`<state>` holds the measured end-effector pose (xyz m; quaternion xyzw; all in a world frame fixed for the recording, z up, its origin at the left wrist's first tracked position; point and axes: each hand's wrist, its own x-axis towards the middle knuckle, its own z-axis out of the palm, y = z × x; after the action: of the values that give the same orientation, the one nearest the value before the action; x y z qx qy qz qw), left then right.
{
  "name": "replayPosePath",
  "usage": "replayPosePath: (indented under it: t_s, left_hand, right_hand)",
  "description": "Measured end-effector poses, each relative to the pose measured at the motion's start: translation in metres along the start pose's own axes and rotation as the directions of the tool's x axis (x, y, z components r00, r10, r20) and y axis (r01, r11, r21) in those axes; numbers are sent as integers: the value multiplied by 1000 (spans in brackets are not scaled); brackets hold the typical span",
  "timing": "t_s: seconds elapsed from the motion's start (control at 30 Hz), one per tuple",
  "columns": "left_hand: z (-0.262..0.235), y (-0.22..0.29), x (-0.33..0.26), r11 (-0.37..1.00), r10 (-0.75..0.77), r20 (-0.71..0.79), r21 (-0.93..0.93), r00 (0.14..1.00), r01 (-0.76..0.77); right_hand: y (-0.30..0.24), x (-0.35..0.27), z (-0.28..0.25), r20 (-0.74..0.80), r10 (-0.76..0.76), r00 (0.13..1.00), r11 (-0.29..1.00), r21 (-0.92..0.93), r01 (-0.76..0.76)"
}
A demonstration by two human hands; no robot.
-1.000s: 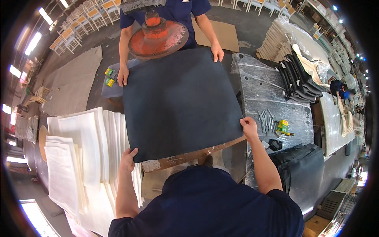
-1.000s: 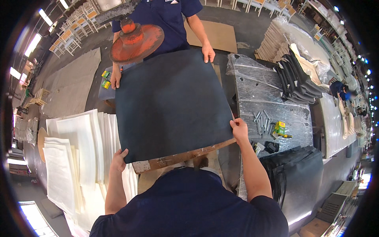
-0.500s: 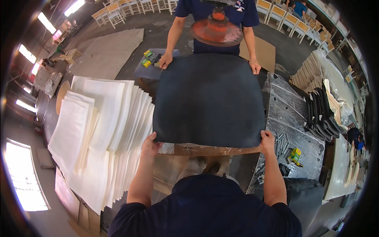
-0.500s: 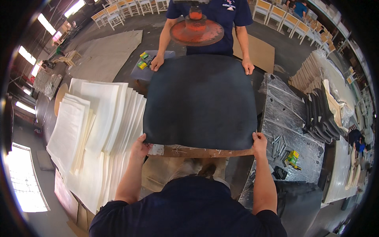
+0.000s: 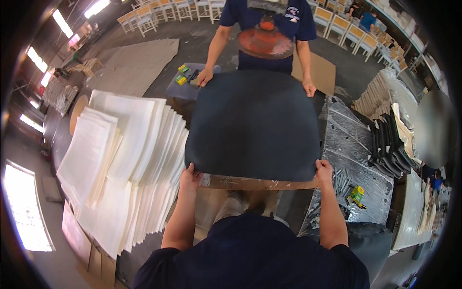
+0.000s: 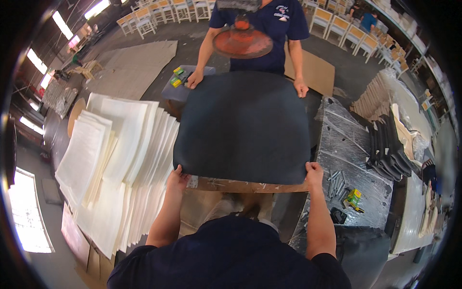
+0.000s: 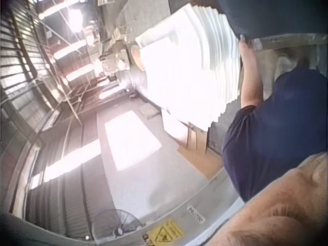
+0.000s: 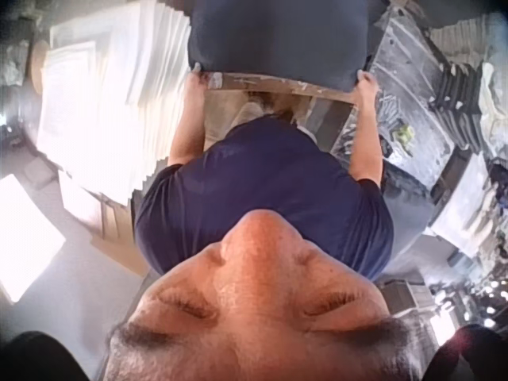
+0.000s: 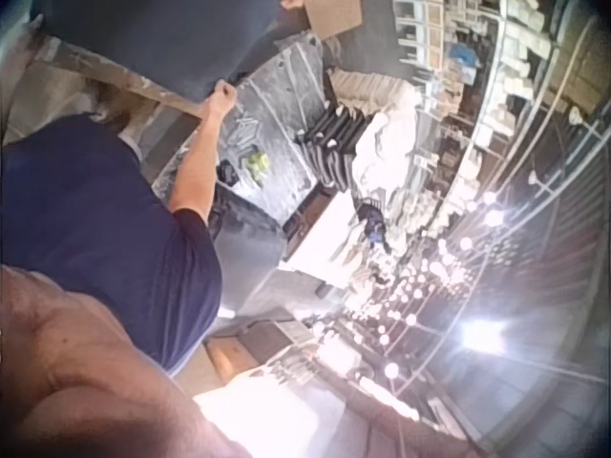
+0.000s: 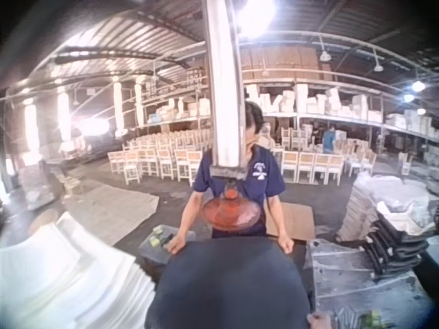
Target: The person places white foam sheets onto a wooden chair seat base, then uses a pneumatic staple gun to attach the foam to the underside of the seat. A coworker assists by holding the seat and later placing a black upholstered cover over the foam. The process is repeated for multiple seats.
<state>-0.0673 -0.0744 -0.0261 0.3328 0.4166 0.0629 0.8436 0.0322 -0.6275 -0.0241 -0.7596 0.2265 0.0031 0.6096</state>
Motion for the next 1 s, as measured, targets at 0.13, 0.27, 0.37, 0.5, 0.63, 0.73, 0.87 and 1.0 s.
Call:
replayPosePath:
  t_s: [0.13,0.27,0.37,0.5,0.63,0.73,0.87,1.0]
  left_hand:
    - [4,1,4,999,-47,16,23,999,46]
    - [-27,22,4,999,-20,-66,-47,998,17]
    - [-28,19,7,995,-59,3,-84,998,59]
    - [-43,29,8,986,-167,147,6,975,168]
    - [-104,101,21,987,-70,59,150,996,60]
    - [-190,196,37,964,259,-323,144,910,-223]
    - [-291,328,33,224,955,-222,975,198,10]
    - [-345,410,37,-319,903,173,885,394,341]
  right_hand:
    - [-20,-12,5,-247,-390,887,881,-381,282]
    - [-71,-68,80,-4,-606,795,732,-394,556]
    - [-103,-127,160,449,-589,671,647,-235,725]
    - [-122,-163,242,720,-408,562,529,-315,788]
    - [-93,-161,255,728,-320,607,401,-476,783]
    - [-83,-162,261,707,-337,622,453,-457,765]
    - [-103,-166,270,743,-199,639,341,-559,756]
    - [-117,-181,274,747,-218,628,329,-550,768]
